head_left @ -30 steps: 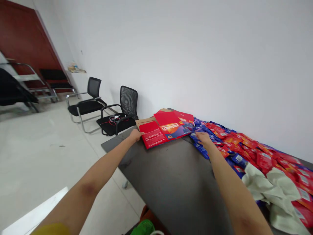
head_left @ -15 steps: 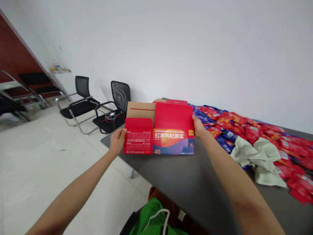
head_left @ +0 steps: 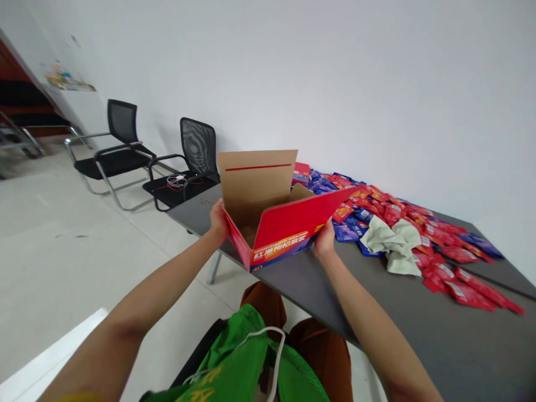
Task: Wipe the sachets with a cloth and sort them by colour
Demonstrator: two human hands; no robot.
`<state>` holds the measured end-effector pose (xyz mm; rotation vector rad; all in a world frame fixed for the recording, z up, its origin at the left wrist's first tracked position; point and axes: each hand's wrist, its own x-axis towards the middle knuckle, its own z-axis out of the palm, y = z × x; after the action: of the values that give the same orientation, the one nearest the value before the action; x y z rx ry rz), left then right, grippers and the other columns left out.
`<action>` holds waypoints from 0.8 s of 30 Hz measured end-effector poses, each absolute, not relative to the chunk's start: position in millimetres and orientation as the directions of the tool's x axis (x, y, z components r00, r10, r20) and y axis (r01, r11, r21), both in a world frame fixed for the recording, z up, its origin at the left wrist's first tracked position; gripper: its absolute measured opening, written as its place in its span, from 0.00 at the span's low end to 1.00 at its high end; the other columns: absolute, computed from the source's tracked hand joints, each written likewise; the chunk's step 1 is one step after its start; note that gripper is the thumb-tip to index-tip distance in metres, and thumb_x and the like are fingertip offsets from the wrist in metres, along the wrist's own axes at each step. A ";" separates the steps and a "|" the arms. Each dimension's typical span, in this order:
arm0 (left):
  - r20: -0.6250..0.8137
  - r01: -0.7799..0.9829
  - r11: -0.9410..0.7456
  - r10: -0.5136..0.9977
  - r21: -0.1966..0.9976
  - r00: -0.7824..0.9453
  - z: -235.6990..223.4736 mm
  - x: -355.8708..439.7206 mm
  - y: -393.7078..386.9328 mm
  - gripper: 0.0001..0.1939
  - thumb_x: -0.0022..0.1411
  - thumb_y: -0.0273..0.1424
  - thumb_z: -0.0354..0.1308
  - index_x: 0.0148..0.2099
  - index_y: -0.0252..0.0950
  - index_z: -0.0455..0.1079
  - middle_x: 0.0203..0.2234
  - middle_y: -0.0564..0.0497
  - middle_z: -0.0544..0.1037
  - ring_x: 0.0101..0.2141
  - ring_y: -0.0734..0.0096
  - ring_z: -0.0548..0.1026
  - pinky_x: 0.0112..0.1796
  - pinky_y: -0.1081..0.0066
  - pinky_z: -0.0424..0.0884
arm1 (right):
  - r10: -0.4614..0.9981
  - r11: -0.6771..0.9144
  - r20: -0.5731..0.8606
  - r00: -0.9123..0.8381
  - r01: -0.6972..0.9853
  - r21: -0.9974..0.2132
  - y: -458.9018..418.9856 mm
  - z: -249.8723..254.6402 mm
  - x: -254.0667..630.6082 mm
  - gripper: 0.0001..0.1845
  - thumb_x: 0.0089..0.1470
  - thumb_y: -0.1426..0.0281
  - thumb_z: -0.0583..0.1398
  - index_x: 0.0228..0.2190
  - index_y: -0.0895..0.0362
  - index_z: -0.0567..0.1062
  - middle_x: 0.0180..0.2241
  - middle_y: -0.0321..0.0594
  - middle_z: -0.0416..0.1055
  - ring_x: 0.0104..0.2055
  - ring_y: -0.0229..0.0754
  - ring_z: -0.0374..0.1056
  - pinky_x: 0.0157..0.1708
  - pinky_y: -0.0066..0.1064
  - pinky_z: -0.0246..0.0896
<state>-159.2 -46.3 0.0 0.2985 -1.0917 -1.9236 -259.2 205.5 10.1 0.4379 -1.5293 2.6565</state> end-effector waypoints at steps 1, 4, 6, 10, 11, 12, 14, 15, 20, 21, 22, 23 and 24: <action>0.195 0.558 -0.306 -0.720 0.771 -0.665 4.1 -160.1 -36.8 0.23 0.62 0.47 0.47 0.35 0.34 0.74 0.32 0.47 0.80 0.37 0.58 0.78 0.40 0.59 0.75 | -0.076 -0.533 0.248 -0.966 -0.170 -0.829 202.1 8.2 -254.1 0.24 0.59 0.54 0.48 0.43 0.56 0.73 0.41 0.38 0.78 0.47 0.43 0.73 0.50 0.37 0.66; 0.208 0.536 -0.494 -0.572 0.685 -0.793 13.1 -161.7 -17.6 0.27 0.64 0.50 0.44 0.38 0.33 0.75 0.35 0.44 0.81 0.42 0.52 0.78 0.43 0.54 0.74 | -0.018 -0.596 0.224 -0.975 -0.169 -0.785 193.8 3.5 -245.1 0.26 0.60 0.53 0.45 0.44 0.56 0.72 0.41 0.38 0.78 0.48 0.42 0.73 0.50 0.37 0.67; 0.242 0.533 -0.528 -0.522 0.661 -0.818 14.4 -163.8 -13.7 0.30 0.63 0.52 0.44 0.39 0.32 0.75 0.36 0.43 0.81 0.43 0.50 0.78 0.45 0.52 0.74 | -0.020 -0.618 0.226 -0.974 -0.166 -0.768 191.7 2.5 -243.9 0.27 0.60 0.51 0.45 0.45 0.55 0.72 0.43 0.37 0.78 0.48 0.41 0.73 0.50 0.36 0.67; 0.238 0.581 -0.467 -0.606 0.666 -0.759 3.6 -172.7 -17.9 0.29 0.62 0.53 0.45 0.38 0.34 0.75 0.34 0.45 0.81 0.43 0.54 0.78 0.44 0.58 0.75 | -0.047 -0.584 0.206 -0.978 -0.140 -0.799 195.6 6.0 -246.3 0.29 0.60 0.50 0.44 0.46 0.55 0.73 0.42 0.37 0.78 0.47 0.40 0.73 0.49 0.34 0.68; 0.211 0.582 -0.440 -0.644 0.684 -0.735 -0.2 -175.0 -19.2 0.29 0.62 0.52 0.44 0.39 0.34 0.75 0.34 0.45 0.81 0.42 0.56 0.79 0.43 0.59 0.75 | -0.060 -0.573 0.217 -0.974 -0.144 -0.807 197.6 7.4 -246.9 0.31 0.60 0.50 0.43 0.46 0.55 0.73 0.42 0.37 0.78 0.47 0.40 0.73 0.49 0.34 0.68; 0.171 0.572 -0.404 -0.691 0.714 -0.702 -3.6 -176.9 -20.3 0.29 0.63 0.52 0.43 0.39 0.33 0.74 0.34 0.45 0.81 0.40 0.58 0.79 0.42 0.60 0.75 | -0.077 -0.563 0.233 -0.969 -0.151 -0.812 199.6 8.9 -247.4 0.32 0.60 0.49 0.41 0.46 0.55 0.73 0.41 0.37 0.78 0.48 0.40 0.73 0.49 0.34 0.68; 0.076 0.505 -0.293 -0.804 0.812 -0.590 -7.8 -179.2 -21.3 0.31 0.64 0.50 0.38 0.42 0.31 0.74 0.34 0.43 0.81 0.37 0.60 0.79 0.39 0.62 0.75 | -0.119 -0.527 0.260 -0.958 -0.161 -0.834 203.7 11.6 -248.4 0.35 0.60 0.46 0.39 0.46 0.55 0.73 0.41 0.39 0.78 0.48 0.41 0.73 0.48 0.34 0.68; 0.043 0.458 -0.232 -0.856 0.858 -0.516 -8.4 -179.8 -21.8 0.32 0.65 0.49 0.36 0.44 0.30 0.73 0.34 0.41 0.81 0.35 0.61 0.79 0.37 0.63 0.75 | -0.141 -0.498 0.263 -0.954 -0.162 -0.852 205.5 12.8 -249.2 0.37 0.59 0.44 0.38 0.46 0.54 0.73 0.40 0.39 0.78 0.48 0.42 0.73 0.48 0.35 0.69; 0.212 0.217 0.123 -0.863 0.968 -0.459 -0.1 -183.8 -34.2 0.35 0.66 0.48 0.33 0.49 0.28 0.73 0.37 0.38 0.81 0.37 0.58 0.80 0.35 0.64 0.73 | -0.105 -0.311 0.261 -0.960 -0.217 -0.925 206.4 20.2 -259.0 0.47 0.54 0.38 0.30 0.47 0.53 0.73 0.40 0.42 0.78 0.43 0.46 0.75 0.43 0.38 0.71; 0.268 0.147 0.225 -0.819 0.963 -0.507 2.9 -184.6 -39.0 0.34 0.67 0.48 0.34 0.49 0.28 0.73 0.37 0.37 0.81 0.38 0.56 0.80 0.36 0.63 0.73 | -0.081 -0.263 0.261 -0.962 -0.232 -0.937 205.9 23.1 -261.9 0.48 0.54 0.38 0.28 0.49 0.53 0.72 0.40 0.43 0.78 0.42 0.46 0.75 0.42 0.37 0.71; 0.306 0.087 0.311 -0.776 0.946 -0.552 5.7 -185.2 -43.9 0.33 0.67 0.48 0.36 0.50 0.29 0.73 0.37 0.36 0.81 0.40 0.54 0.79 0.37 0.61 0.73 | -0.067 -0.202 0.265 -0.962 -0.247 -0.948 205.9 26.8 -264.9 0.50 0.54 0.39 0.26 0.50 0.53 0.71 0.41 0.44 0.78 0.41 0.46 0.75 0.41 0.35 0.71; 0.325 0.048 0.370 -0.740 0.928 -0.588 8.2 -185.4 -48.4 0.31 0.66 0.47 0.39 0.49 0.29 0.73 0.38 0.35 0.81 0.42 0.51 0.79 0.39 0.59 0.73 | -0.065 -0.125 0.282 -0.957 -0.272 -0.954 206.4 31.2 -268.0 0.51 0.54 0.40 0.25 0.52 0.54 0.71 0.41 0.45 0.78 0.40 0.45 0.75 0.39 0.33 0.71; 0.333 0.032 0.397 -0.718 0.917 -0.611 10.1 -185.5 -52.2 0.30 0.66 0.47 0.42 0.49 0.28 0.74 0.39 0.34 0.81 0.43 0.47 0.78 0.40 0.57 0.72 | -0.079 -0.080 0.302 -0.950 -0.296 -0.952 207.3 35.9 -271.0 0.52 0.54 0.40 0.25 0.53 0.55 0.70 0.41 0.46 0.77 0.39 0.45 0.75 0.39 0.32 0.71</action>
<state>-185.5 -52.2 10.1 0.5876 -1.9093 -1.2755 -271.0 207.3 35.9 0.4169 -2.0215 2.1641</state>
